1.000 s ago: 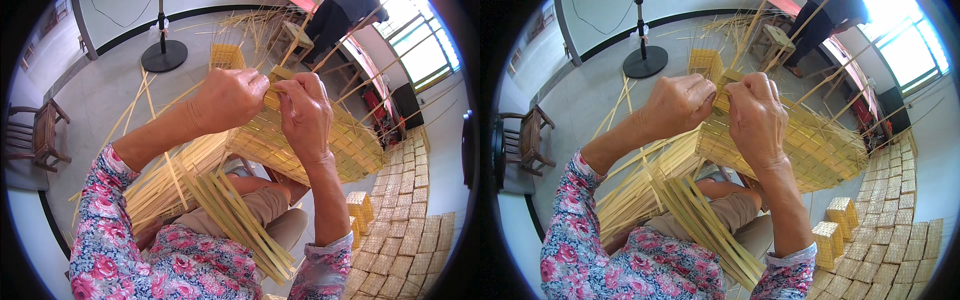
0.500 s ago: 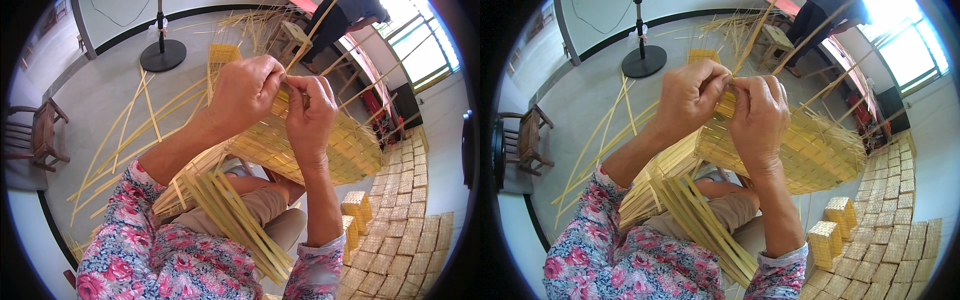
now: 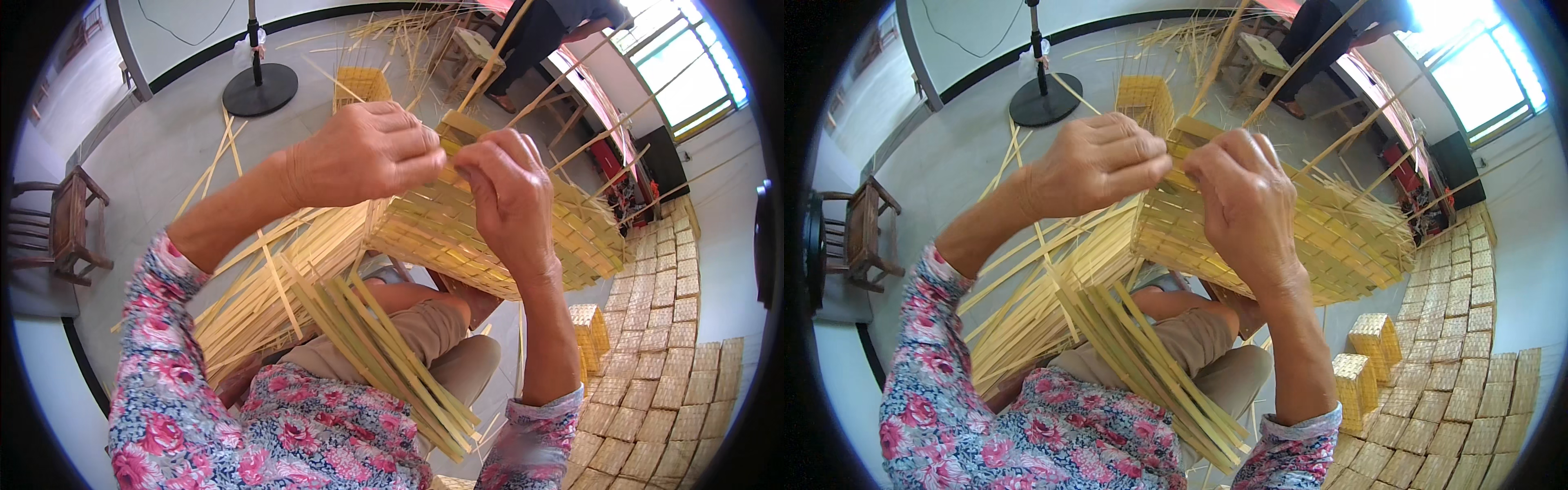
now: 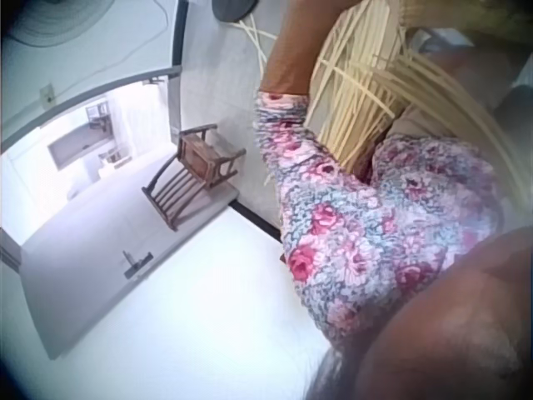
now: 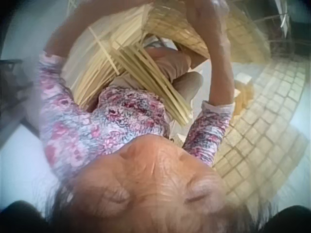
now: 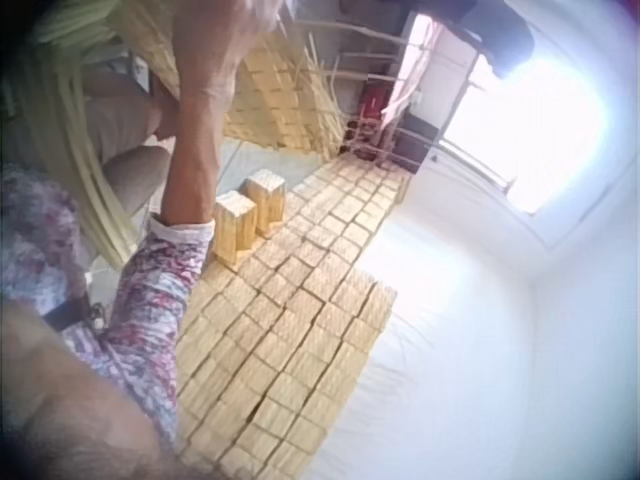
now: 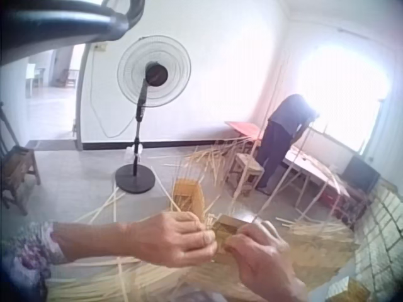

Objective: The person weaves a rectangular basket using thin bamboo strips, interlacing them by hand to form the sides and base. The basket is rotated and adjusted frequently to maintain alignment and tension.

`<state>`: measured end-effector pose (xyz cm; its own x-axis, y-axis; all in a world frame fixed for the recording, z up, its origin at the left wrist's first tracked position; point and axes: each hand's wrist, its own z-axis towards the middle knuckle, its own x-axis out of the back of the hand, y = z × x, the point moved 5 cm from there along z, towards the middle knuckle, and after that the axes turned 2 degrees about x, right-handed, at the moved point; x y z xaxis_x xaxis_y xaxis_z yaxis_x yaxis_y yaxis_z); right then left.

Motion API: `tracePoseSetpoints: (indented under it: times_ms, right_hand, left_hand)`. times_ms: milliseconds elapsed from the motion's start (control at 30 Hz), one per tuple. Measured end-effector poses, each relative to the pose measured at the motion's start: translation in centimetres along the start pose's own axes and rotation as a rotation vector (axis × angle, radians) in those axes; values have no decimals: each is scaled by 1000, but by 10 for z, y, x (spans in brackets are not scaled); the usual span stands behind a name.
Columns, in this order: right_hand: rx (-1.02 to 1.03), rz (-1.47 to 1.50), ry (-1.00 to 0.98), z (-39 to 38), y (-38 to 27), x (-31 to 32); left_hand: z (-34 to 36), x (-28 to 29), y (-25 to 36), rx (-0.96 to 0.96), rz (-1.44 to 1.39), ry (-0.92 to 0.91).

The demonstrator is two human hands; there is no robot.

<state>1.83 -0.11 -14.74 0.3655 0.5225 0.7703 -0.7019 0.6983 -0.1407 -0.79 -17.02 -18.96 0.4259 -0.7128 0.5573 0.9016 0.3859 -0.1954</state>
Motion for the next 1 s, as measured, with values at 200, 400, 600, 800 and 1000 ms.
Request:
tracePoseSetpoints:
  times_ms: [200,400,600,800,1000]
  right_hand:
    - [35,15,-64,-4,6,0]
    - [-226,173,174,-5,11,-2]
    - [-334,341,242,-4,2,-8]
    - [-198,176,237,-6,2,-3]
    - [-206,76,109,-2,3,-3]
  left_hand:
    - [12,-1,-2,-297,19,-173]
    - [35,10,-10,101,50,102]
    - [29,9,-46,737,-458,339]
    - [0,29,-88,899,-513,142]
    - [-44,-30,-25,1021,-863,135]
